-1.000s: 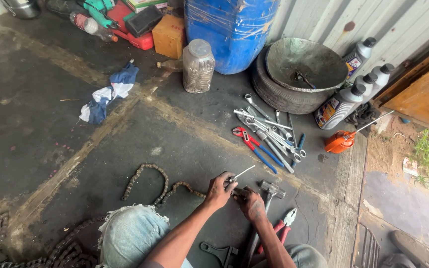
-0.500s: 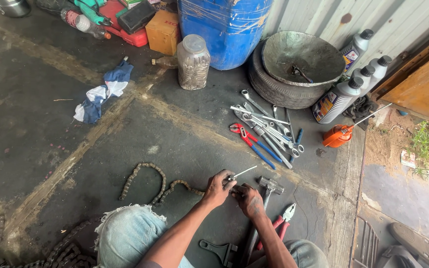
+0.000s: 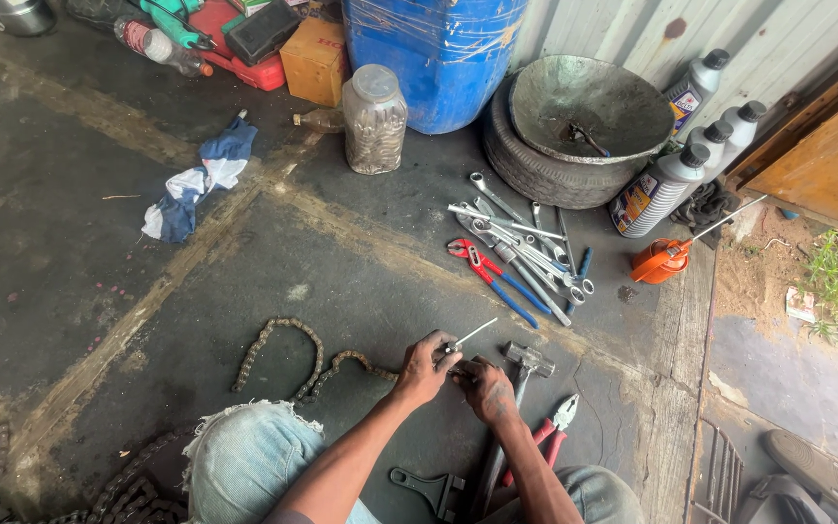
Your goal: The person sits on the floor and uses a hammer and a metal punch to drive a pin through a chain link. They repeatedly position the punch, strike it with the hammer, and adjust the chain to continue the repair.
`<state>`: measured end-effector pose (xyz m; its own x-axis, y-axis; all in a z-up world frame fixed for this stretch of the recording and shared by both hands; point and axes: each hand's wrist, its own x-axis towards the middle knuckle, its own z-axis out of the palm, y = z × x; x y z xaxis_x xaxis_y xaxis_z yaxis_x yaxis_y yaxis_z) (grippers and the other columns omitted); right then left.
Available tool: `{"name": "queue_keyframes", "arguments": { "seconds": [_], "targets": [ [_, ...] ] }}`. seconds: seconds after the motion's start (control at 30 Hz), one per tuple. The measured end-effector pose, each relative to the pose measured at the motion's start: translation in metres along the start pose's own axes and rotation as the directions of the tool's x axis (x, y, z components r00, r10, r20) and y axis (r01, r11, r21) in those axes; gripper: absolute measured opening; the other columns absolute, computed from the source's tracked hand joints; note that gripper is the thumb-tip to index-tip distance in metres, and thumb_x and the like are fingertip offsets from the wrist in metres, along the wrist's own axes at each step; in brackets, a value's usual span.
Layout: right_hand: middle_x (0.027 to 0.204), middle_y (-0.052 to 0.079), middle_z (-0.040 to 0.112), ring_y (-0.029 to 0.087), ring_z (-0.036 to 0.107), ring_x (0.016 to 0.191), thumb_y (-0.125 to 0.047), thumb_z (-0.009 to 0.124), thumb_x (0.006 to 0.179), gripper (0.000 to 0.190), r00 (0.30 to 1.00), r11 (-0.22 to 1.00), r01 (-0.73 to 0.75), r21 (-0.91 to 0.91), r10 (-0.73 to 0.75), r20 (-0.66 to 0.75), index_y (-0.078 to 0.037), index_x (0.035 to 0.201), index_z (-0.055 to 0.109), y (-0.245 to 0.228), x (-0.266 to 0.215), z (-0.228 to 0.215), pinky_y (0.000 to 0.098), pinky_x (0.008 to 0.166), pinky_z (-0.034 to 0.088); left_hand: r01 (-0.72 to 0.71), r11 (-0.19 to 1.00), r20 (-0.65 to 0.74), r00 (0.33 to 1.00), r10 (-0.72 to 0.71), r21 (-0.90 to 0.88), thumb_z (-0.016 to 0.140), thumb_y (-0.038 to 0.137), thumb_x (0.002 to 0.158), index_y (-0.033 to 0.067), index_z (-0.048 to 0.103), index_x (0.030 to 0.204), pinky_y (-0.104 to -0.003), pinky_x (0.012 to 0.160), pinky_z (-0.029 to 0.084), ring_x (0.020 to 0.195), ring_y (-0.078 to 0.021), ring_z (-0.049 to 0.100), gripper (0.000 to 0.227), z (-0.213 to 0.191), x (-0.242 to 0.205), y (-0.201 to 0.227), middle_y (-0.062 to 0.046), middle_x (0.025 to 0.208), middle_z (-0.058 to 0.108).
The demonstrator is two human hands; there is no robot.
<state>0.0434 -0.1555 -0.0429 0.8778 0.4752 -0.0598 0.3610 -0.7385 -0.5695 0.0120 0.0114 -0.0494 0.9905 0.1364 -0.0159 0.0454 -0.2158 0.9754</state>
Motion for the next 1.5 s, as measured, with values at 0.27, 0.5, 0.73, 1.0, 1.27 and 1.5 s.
{"name": "queue_keyframes", "arguments": {
  "seconds": [0.27, 0.5, 0.73, 1.0, 1.27, 1.5],
  "targets": [
    [0.097, 0.014, 0.07, 0.036, 0.07, 0.088, -0.025, 0.073, 0.088, 0.025, 0.998, 0.999, -0.046, -0.005, 0.046, 0.038, -0.011, 0.108, 0.077, -0.005, 0.0, -0.005, 0.0465, 0.08, 0.054, -0.038, 0.999, -0.003, 0.999, 0.038, -0.007, 0.071, 0.016, 0.095, 0.0021, 0.066, 0.116, -0.034, 0.082, 0.06, 0.092, -0.0188, 0.073, 0.025, -0.001, -0.002, 0.003, -0.011, 0.102, 0.075],
    [0.097, 0.014, 0.07, 0.035, 0.071, 0.089, -0.026, 0.073, 0.089, 0.025, 0.996, 0.997, -0.07, -0.03, 0.072, 0.052, -0.008, 0.105, 0.077, 0.001, 0.001, 0.001, 0.0465, 0.082, 0.054, -0.02, 0.999, 0.022, 1.0, 0.019, 0.032, 0.07, 0.016, 0.096, 0.0036, 0.065, 0.116, -0.034, 0.08, 0.061, 0.091, -0.0179, 0.073, 0.024, -0.003, -0.005, 0.014, -0.009, 0.101, 0.074],
    [0.104, 0.015, 0.072, 0.037, 0.07, 0.091, -0.024, 0.075, 0.087, 0.025, 1.0, 1.0, -0.029, 0.011, 0.029, -0.012, -0.003, 0.101, 0.076, 0.011, 0.0, 0.008, 0.0471, 0.082, 0.054, -0.157, 0.979, 0.124, 0.982, 0.142, 0.127, 0.071, 0.014, 0.094, 0.0009, 0.066, 0.115, -0.041, 0.071, 0.059, 0.082, -0.0286, 0.076, 0.025, -0.011, -0.013, 0.036, -0.016, 0.092, 0.075],
    [0.101, 0.014, 0.073, 0.037, 0.071, 0.09, -0.023, 0.075, 0.087, 0.022, 1.0, 0.999, -0.023, 0.024, 0.023, 0.0, -0.005, 0.099, 0.076, 0.005, 0.0, 0.004, 0.0474, 0.081, 0.054, -0.156, 0.977, 0.113, 0.984, 0.14, 0.148, 0.071, 0.014, 0.094, 0.0019, 0.068, 0.124, -0.042, 0.076, 0.06, 0.089, -0.0322, 0.076, 0.033, -0.012, -0.012, 0.035, -0.019, 0.102, 0.076],
    [0.107, 0.018, 0.073, 0.037, 0.069, 0.103, -0.03, 0.074, 0.089, 0.027, 0.996, 0.996, -0.07, -0.046, 0.072, 0.042, -0.008, 0.102, 0.079, 0.017, 0.003, 0.012, 0.0465, 0.093, 0.052, -0.11, 0.985, 0.086, 0.991, 0.099, 0.13, 0.071, 0.015, 0.093, 0.001, 0.068, 0.125, -0.04, 0.074, 0.059, 0.088, -0.0292, 0.078, 0.035, -0.009, -0.008, 0.026, -0.02, 0.101, 0.077],
    [0.12, 0.02, 0.071, 0.036, 0.066, 0.115, -0.035, 0.073, 0.089, 0.032, 0.99, 0.99, -0.115, -0.086, 0.121, 0.069, -0.01, 0.109, 0.078, 0.015, 0.003, 0.012, 0.0451, 0.102, 0.049, -0.058, 0.988, 0.083, 0.995, 0.046, 0.145, 0.071, 0.017, 0.094, -0.0001, 0.066, 0.129, -0.037, 0.077, 0.061, 0.093, -0.027, 0.077, 0.039, -0.004, -0.006, 0.012, -0.019, 0.107, 0.076]
  ]
}}
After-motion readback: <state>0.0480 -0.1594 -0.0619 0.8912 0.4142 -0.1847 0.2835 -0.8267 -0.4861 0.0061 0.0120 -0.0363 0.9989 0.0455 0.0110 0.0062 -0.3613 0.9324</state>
